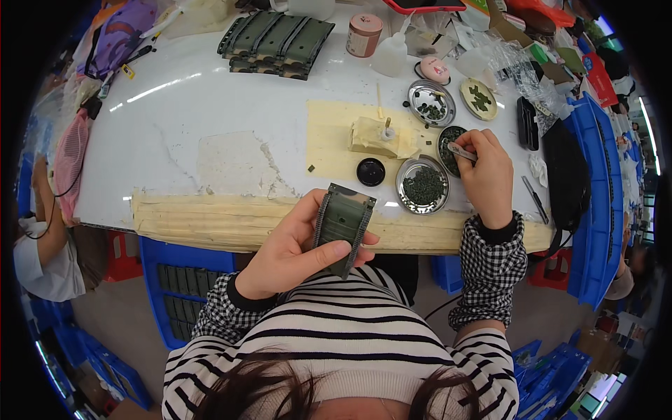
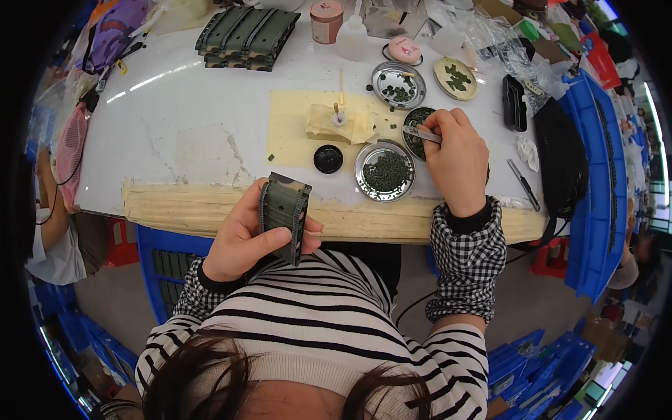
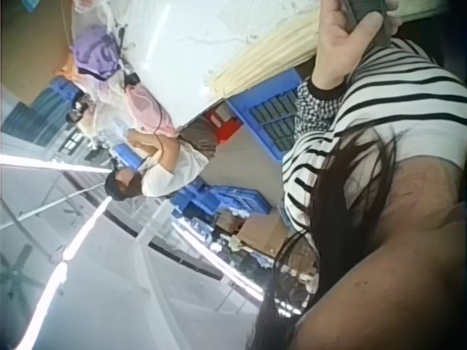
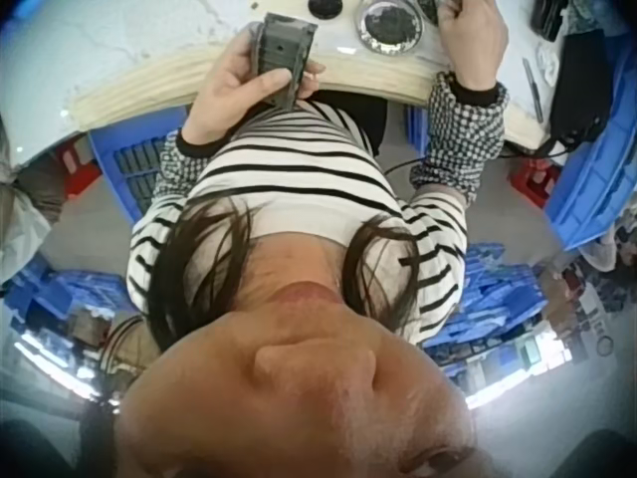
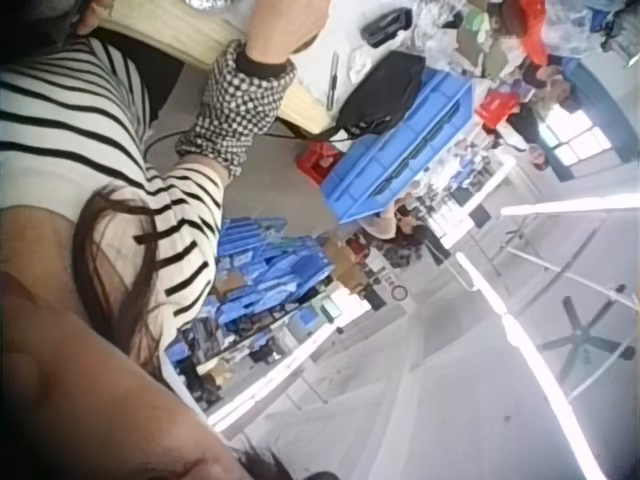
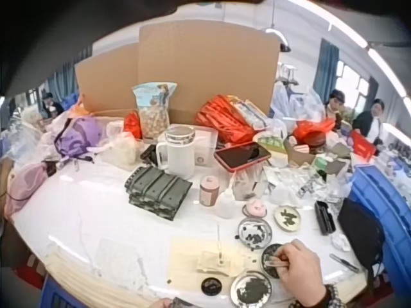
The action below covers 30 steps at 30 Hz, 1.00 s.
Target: Applying paint or adhesive to green toy tank components at a factory workbench.
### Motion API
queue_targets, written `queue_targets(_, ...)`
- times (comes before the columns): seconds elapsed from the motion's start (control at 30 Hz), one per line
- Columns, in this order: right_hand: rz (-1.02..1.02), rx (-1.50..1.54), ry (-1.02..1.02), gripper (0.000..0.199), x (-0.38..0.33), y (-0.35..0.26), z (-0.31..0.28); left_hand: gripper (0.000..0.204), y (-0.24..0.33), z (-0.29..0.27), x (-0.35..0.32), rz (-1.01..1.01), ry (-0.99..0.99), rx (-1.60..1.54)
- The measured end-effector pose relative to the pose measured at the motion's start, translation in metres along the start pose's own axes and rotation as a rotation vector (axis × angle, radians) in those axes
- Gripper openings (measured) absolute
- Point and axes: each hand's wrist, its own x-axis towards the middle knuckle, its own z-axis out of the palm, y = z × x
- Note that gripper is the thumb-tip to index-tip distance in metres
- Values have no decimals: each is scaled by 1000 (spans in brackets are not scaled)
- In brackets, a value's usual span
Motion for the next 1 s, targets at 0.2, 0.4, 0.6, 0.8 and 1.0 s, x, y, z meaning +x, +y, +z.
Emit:
queue_targets(0.2,-33,-25,-43,11,7,-2,-3,47,1,3,3,11,18,41)
queue_targets(0.4,-56,132,109,12,4,-8,-10,65,2,9,4,164,114,85)
queue_targets(0.6,-36,309,82,18,-21,-56,-30,33,-7,3,6,204,122,158)
queue_targets(0.8,-367,623,-53,20,-41,-109,-13,20,-15,5,12,186,116,186)
queue_targets(1.0,-302,728,-67,17,-43,-126,-5,19,-20,-6,11,330,199,451)
